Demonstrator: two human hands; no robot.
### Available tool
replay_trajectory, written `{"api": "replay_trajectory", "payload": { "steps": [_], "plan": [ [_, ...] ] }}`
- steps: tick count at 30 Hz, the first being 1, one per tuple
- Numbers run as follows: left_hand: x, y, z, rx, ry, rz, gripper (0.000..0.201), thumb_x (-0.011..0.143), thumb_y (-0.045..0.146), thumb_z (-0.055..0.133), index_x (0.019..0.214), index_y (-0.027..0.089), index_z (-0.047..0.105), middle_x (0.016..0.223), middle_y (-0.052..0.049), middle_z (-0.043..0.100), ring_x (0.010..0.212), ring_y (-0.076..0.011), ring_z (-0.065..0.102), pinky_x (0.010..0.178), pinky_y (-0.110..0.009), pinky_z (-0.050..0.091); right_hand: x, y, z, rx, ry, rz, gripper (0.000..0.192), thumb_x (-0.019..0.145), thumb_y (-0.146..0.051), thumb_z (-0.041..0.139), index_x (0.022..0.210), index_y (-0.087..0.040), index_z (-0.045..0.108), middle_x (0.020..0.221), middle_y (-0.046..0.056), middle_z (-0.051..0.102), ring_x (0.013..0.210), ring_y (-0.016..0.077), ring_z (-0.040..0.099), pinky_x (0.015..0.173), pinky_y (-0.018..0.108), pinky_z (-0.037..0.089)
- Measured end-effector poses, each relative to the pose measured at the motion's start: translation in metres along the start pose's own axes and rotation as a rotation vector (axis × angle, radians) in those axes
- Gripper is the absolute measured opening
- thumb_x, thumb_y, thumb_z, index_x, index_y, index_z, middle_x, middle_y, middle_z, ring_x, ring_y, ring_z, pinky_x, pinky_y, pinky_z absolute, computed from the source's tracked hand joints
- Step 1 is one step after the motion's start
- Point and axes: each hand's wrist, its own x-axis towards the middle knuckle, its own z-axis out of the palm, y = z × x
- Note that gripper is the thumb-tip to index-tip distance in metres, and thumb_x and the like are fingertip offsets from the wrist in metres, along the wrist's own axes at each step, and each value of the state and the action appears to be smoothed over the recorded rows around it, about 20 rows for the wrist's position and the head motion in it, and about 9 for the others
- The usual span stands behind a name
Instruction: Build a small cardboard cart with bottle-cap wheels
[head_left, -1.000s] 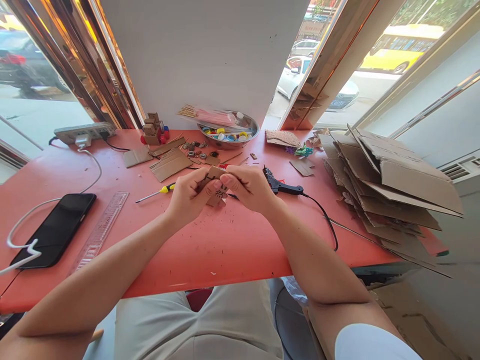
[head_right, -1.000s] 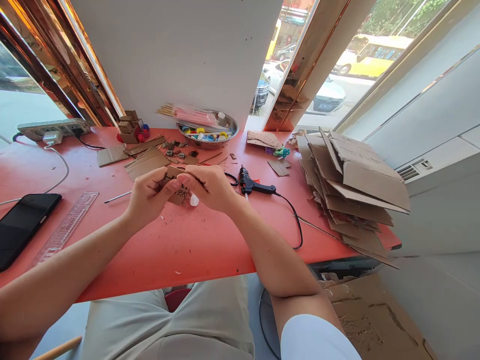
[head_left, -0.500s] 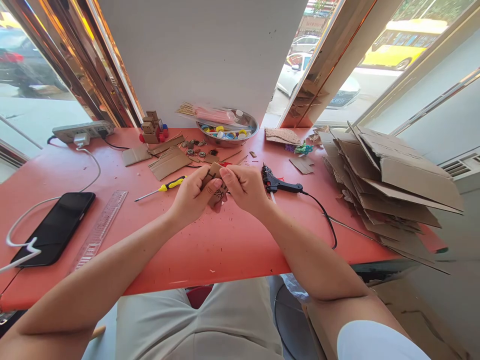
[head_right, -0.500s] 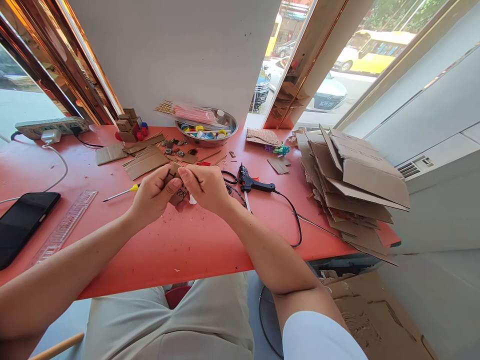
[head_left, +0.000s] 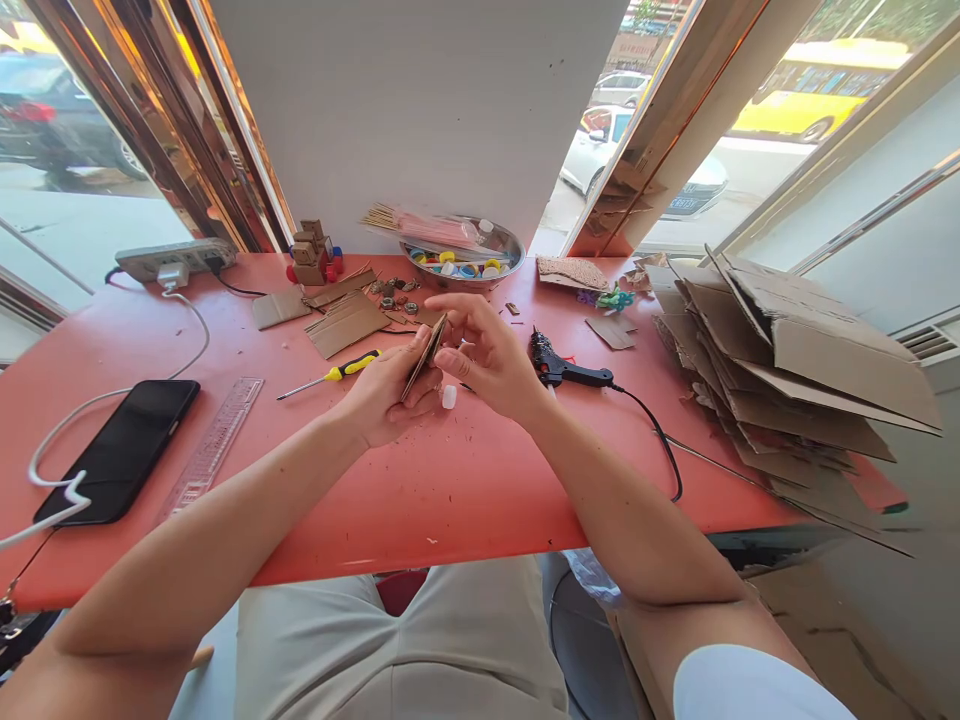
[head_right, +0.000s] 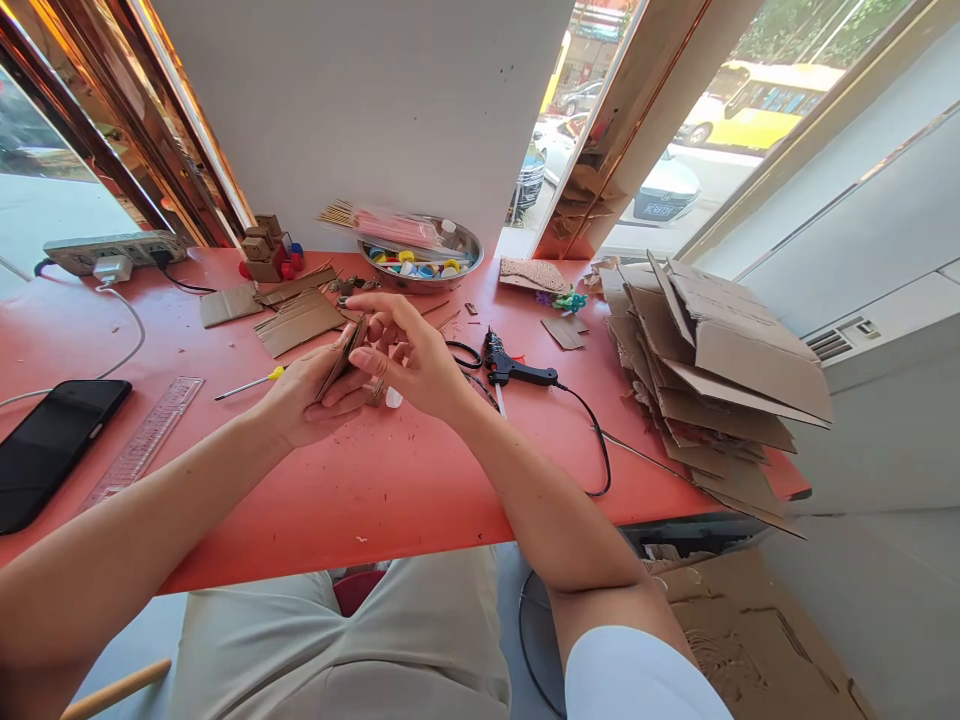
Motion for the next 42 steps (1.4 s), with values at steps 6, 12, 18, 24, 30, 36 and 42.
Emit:
{"api": "replay_trajectory", "payload": {
  "steps": [6,12,18,24,30,36,42],
  "plan": [
    [-0.003,-0.003,-0.005,0.088,-0.177,-0.064,0.058,0.076,0.068,0.081,0.065,0.025,0.044,0.036,0.011,0.026,0.03,-0.0045,0.014,0.034,-0.018,0.014,-0.001,-0.003,0.0,-0.114,0.072,-0.047,0.054,0.087,-0.075,0.076,0.098,-0.022,0.068,0.098,0.003,0.057,0.076,0.0135,0.05,0.058,0.025,0.046],
    [-0.002,-0.004,-0.007,0.165,-0.102,0.006,0.052,0.077,0.068,0.076,0.066,0.024,0.051,0.052,0.003,0.046,0.042,-0.0113,0.038,0.041,-0.025,0.033,-0.001,-0.004,0.0,-0.129,0.051,-0.042,0.049,0.089,-0.07,0.077,0.091,-0.023,0.061,0.079,-0.003,0.057,0.066,0.012,0.042,0.058,0.026,0.04],
    [-0.002,0.007,-0.019,0.313,-0.167,0.116,0.067,0.073,0.089,0.075,0.073,0.022,0.069,0.086,-0.011,0.075,0.075,-0.0225,0.068,0.073,-0.038,0.062,0.0,-0.01,-0.005,-0.16,0.051,-0.064,0.032,0.096,-0.05,0.073,0.087,-0.023,0.06,0.078,-0.001,0.061,0.074,0.0146,0.053,0.065,0.027,0.044],
    [-0.003,0.008,-0.019,0.415,-0.251,0.179,0.074,0.079,0.094,0.064,0.083,0.021,0.075,0.089,-0.014,0.078,0.081,-0.0239,0.073,0.073,-0.036,0.061,-0.002,-0.007,0.004,-0.074,0.076,0.064,0.041,0.094,-0.054,0.073,0.079,-0.024,0.05,0.066,-0.006,0.053,0.058,0.0118,0.051,0.053,0.025,0.04],
    [0.002,0.007,-0.024,0.628,-0.068,0.31,0.075,0.086,0.094,0.051,0.07,0.022,0.064,0.068,-0.008,0.067,0.056,-0.0175,0.056,0.05,-0.032,0.044,-0.003,0.002,0.002,-0.197,0.068,-0.025,0.029,0.099,-0.051,0.07,0.098,-0.024,0.059,0.088,0.001,0.068,0.07,0.0159,0.065,0.065,0.031,0.056],
    [-0.002,0.009,-0.037,0.95,0.178,0.4,0.059,0.096,0.078,0.051,0.102,0.022,0.066,0.085,-0.005,0.073,0.07,-0.0192,0.065,0.061,-0.029,0.049,-0.006,0.013,0.007,-0.587,0.087,-0.247,0.026,0.104,-0.041,0.065,0.124,-0.024,0.066,0.118,0.012,0.075,0.11,0.0257,0.069,0.098,0.041,0.057],
    [-0.004,0.015,-0.041,1.044,0.265,0.458,0.03,0.092,0.048,0.068,0.105,0.021,0.073,0.09,-0.005,0.076,0.081,-0.0211,0.068,0.076,-0.032,0.053,-0.007,0.02,0.004,-0.528,0.153,-0.131,0.02,0.102,-0.019,0.049,0.109,-0.025,0.067,0.102,0.007,0.076,0.091,0.0208,0.068,0.085,0.036,0.055]
  ]
}}
